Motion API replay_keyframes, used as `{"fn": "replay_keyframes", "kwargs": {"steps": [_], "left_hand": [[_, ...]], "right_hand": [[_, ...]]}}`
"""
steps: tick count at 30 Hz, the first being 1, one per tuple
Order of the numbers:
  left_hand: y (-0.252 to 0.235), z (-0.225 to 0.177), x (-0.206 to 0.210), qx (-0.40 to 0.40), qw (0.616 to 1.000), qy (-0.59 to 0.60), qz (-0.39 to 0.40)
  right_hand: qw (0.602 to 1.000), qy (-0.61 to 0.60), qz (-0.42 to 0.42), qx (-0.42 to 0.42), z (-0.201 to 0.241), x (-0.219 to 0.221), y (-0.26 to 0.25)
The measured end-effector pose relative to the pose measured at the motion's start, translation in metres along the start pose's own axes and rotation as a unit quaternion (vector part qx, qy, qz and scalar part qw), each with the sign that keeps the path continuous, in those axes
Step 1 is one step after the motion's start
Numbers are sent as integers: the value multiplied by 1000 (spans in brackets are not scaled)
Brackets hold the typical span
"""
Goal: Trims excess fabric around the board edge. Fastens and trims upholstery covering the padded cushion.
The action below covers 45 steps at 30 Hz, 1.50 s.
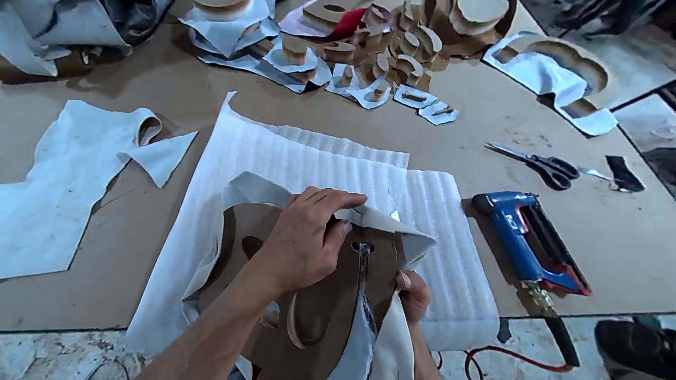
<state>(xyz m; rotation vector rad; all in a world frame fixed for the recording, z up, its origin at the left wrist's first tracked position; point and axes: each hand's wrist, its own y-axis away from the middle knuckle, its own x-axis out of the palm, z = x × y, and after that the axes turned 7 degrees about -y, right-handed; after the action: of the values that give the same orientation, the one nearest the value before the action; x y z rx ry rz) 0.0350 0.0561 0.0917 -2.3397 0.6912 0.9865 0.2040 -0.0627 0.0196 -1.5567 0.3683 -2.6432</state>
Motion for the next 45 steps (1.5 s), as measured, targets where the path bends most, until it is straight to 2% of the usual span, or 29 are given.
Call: {"fn": "replay_keyframes", "kwargs": {"steps": [4, 6, 11, 15, 17, 19, 21, 23, 25, 27, 31, 34, 36, 37, 38, 39, 40, 42, 43, 44, 45], "left_hand": [[2, -4, -11, 15, 1000, -5, 5], [3, -2, -13, 34, 999, -14, -3], [1, 9, -16, 66, 997, 21, -26], [-1, 11, -27, 54, 997, 55, 18], [-2, 13, -35, 44, 996, 54, 55], [-4, 16, -40, 40, 996, 36, 70], [-6, 22, -40, 59, 996, 7, 73], [0, 30, -44, 84, 996, -4, 30], [22, 35, -61, 69, 997, 7, -40], [56, 45, -83, 24, 995, 7, -100], [135, 82, -102, -66, 975, -13, -210], [168, 86, -96, -94, 965, 79, -230], [168, 74, -90, -97, 946, 234, -201], [163, 69, -88, -91, 922, 333, -173], [158, 65, -87, -87, 882, 442, -137], [154, 61, -88, -95, 830, 540, -99], [150, 56, -93, -114, 779, 613, -74], [150, 52, -102, -195, 709, 674, -77], [153, 59, -102, -243, 690, 676, -88], [157, 70, -98, -293, 698, 647, -93], [162, 83, -91, -343, 720, 597, -87]], "right_hand": [[981, 140, -119, -62, -3, 13, 5], [969, 182, -144, -84, -5, 21, 6], [950, 243, -152, -127, -10, 42, 5], [939, 265, -157, -154, -19, 52, 9], [938, 287, -133, -140, -21, 55, 19], [935, 329, -97, -90, -17, 58, 29], [941, 318, -117, 11, -9, 62, 40], [921, 315, -217, 76, -7, 73, 36], [894, 325, -294, 92, -7, 77, 37], [886, 306, -344, 58, -5, 79, 45], [871, 304, -383, -43, 9, 88, 50], [859, 325, -381, -108, 22, 105, 39], [872, 357, -300, -147, 28, 126, 25], [869, 400, -244, -161, 24, 138, 16], [858, 449, -182, -171, 14, 149, 7], [821, 533, -113, -169, -1, 157, 1], [756, 635, -36, -153, -20, 161, -4], [588, 794, 71, -139, -71, 161, -13], [524, 836, 96, -134, -98, 152, -13], [484, 859, 106, -131, -121, 136, -10], [472, 866, 109, -127, -141, 118, -3]]}}
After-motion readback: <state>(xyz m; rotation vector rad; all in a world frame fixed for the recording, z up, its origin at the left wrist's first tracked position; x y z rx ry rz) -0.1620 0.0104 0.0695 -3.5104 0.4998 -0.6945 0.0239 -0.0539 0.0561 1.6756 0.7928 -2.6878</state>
